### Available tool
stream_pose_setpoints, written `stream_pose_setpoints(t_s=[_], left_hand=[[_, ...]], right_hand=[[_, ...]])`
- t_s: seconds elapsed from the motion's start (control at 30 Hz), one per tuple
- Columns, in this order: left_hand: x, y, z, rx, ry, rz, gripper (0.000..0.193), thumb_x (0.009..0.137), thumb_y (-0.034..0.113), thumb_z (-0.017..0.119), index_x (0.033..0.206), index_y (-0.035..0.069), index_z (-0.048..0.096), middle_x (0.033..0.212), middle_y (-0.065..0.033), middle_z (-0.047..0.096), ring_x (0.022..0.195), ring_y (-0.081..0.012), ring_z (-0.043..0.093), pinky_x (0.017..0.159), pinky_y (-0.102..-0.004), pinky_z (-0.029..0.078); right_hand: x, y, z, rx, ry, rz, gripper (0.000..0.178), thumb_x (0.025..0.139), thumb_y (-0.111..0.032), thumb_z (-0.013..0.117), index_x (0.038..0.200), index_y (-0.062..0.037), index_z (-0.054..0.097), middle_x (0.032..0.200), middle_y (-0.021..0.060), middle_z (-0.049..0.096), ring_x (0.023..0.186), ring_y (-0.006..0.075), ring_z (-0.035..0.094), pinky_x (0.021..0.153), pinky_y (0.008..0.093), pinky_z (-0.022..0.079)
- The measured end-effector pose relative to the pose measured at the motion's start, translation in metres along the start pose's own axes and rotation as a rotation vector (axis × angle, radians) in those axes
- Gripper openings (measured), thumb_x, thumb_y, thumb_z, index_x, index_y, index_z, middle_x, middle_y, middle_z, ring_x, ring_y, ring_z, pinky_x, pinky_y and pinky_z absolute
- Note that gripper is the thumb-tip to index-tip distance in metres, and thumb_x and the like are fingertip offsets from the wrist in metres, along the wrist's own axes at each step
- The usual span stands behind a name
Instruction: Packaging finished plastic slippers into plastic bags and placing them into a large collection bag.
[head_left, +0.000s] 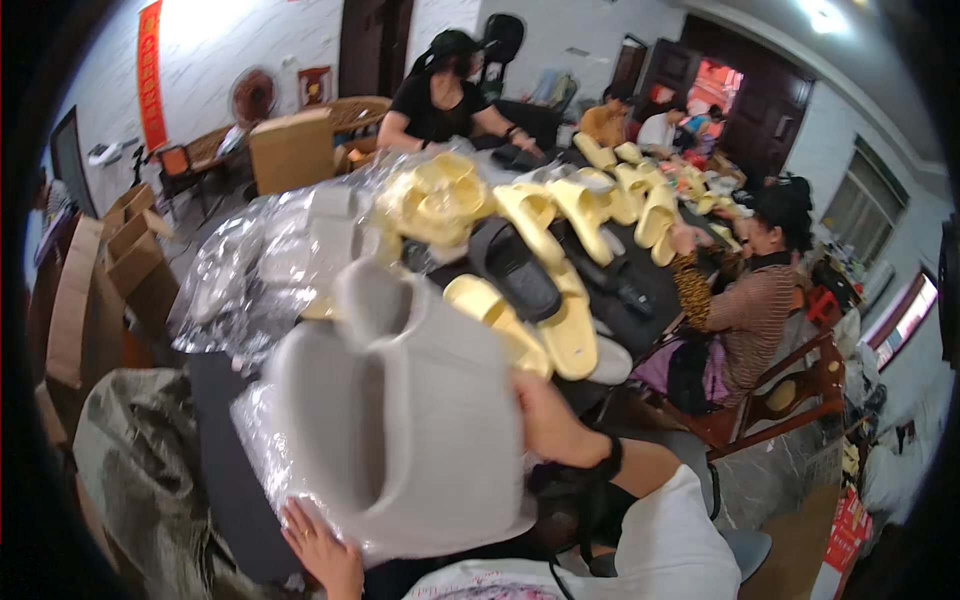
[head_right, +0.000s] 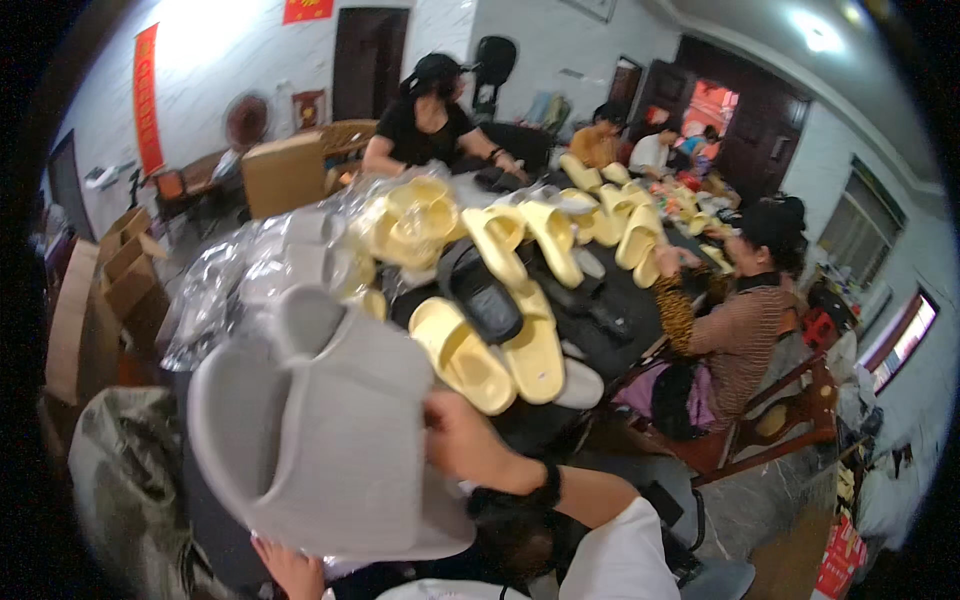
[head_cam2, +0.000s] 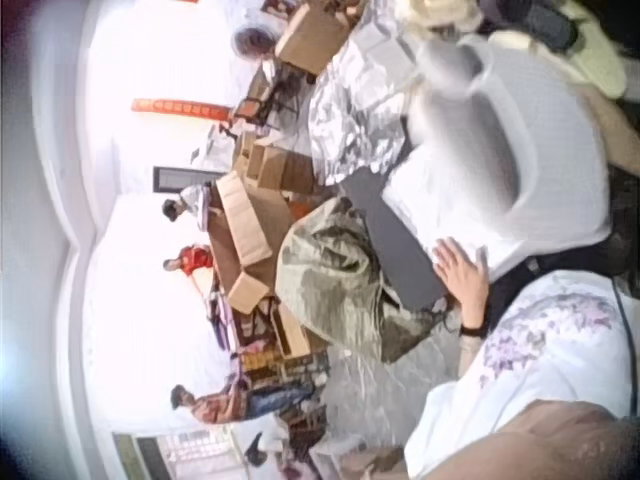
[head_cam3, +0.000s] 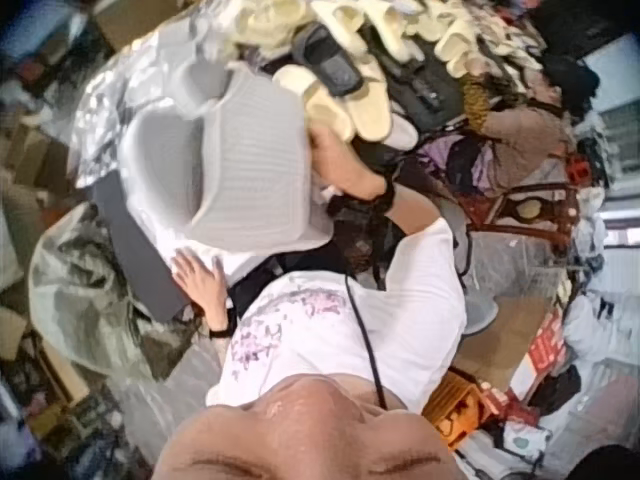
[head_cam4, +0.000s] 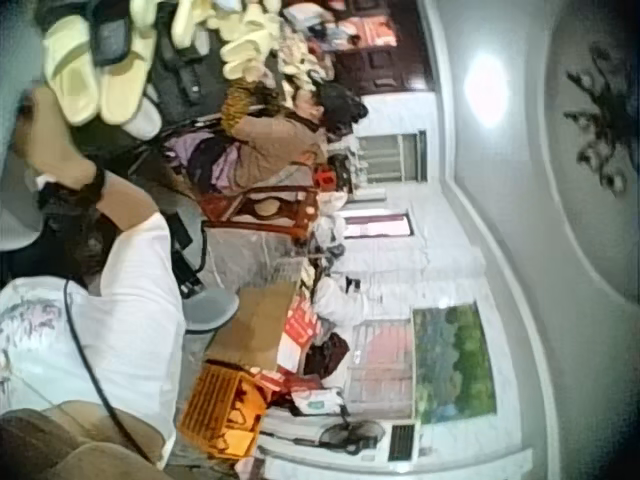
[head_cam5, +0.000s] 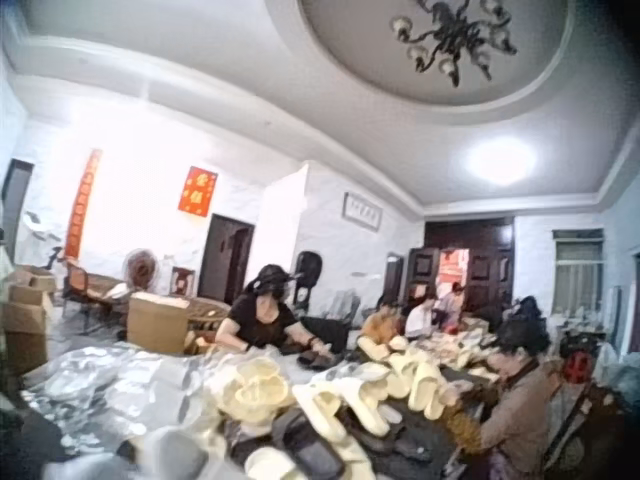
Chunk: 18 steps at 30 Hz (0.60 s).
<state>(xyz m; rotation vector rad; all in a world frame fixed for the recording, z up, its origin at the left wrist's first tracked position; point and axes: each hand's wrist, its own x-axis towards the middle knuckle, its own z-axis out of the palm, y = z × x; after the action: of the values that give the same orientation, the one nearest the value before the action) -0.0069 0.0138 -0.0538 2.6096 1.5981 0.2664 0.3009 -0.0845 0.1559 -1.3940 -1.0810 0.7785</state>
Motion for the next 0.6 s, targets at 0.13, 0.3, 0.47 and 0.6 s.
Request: stream_pose_setpoints(t_s=[0.13,0.3,0.47,0.6], left_hand=[[0.005,0.006,-0.004,0.071,0.003,-0.022,0.072,0.081,0.042,0.049,0.136,0.000,0.030,0.145,-0.0189,0.021,0.135,-0.0368,0.017,0.107,-0.0509,0.012],[0.010,0.018,-0.003,0.111,0.076,0.021,0.072,0.080,0.041,0.051,0.136,0.001,0.032,0.145,-0.0182,0.022,0.134,-0.0370,0.018,0.106,-0.0509,0.012],[0.011,0.026,-0.022,-0.096,0.115,-0.027,0.086,0.076,0.060,0.053,0.137,0.003,0.032,0.145,-0.0170,0.024,0.133,-0.0370,0.020,0.105,-0.0510,0.016],[0.008,0.023,-0.019,-0.091,0.142,-0.026,0.088,0.076,0.065,0.049,0.136,0.002,0.032,0.144,-0.0190,0.025,0.132,-0.0387,0.021,0.104,-0.0527,0.017]], right_hand=[[0.007,0.047,0.099,-0.206,-0.247,-0.423,0.025,0.073,-0.014,0.065,0.092,0.0011,0.061,0.088,0.0181,0.056,0.083,0.0283,0.058,0.070,0.0357,0.047],[-0.009,0.088,0.126,-0.908,-0.508,-0.817,0.007,0.065,-0.018,0.061,0.065,-0.0108,0.061,0.074,0.0054,0.055,0.074,0.0247,0.056,0.062,0.0338,0.049],[0.020,0.114,0.039,-1.014,-0.300,-0.290,0.020,0.071,-0.016,0.061,0.088,-0.0074,0.062,0.085,0.0125,0.055,0.081,0.0300,0.054,0.069,0.0392,0.048],[0.022,0.104,-0.029,-1.199,0.067,-0.340,0.021,0.073,-0.014,0.062,0.090,-0.0030,0.059,0.085,0.0152,0.053,0.081,0.0331,0.053,0.069,0.0409,0.045]])
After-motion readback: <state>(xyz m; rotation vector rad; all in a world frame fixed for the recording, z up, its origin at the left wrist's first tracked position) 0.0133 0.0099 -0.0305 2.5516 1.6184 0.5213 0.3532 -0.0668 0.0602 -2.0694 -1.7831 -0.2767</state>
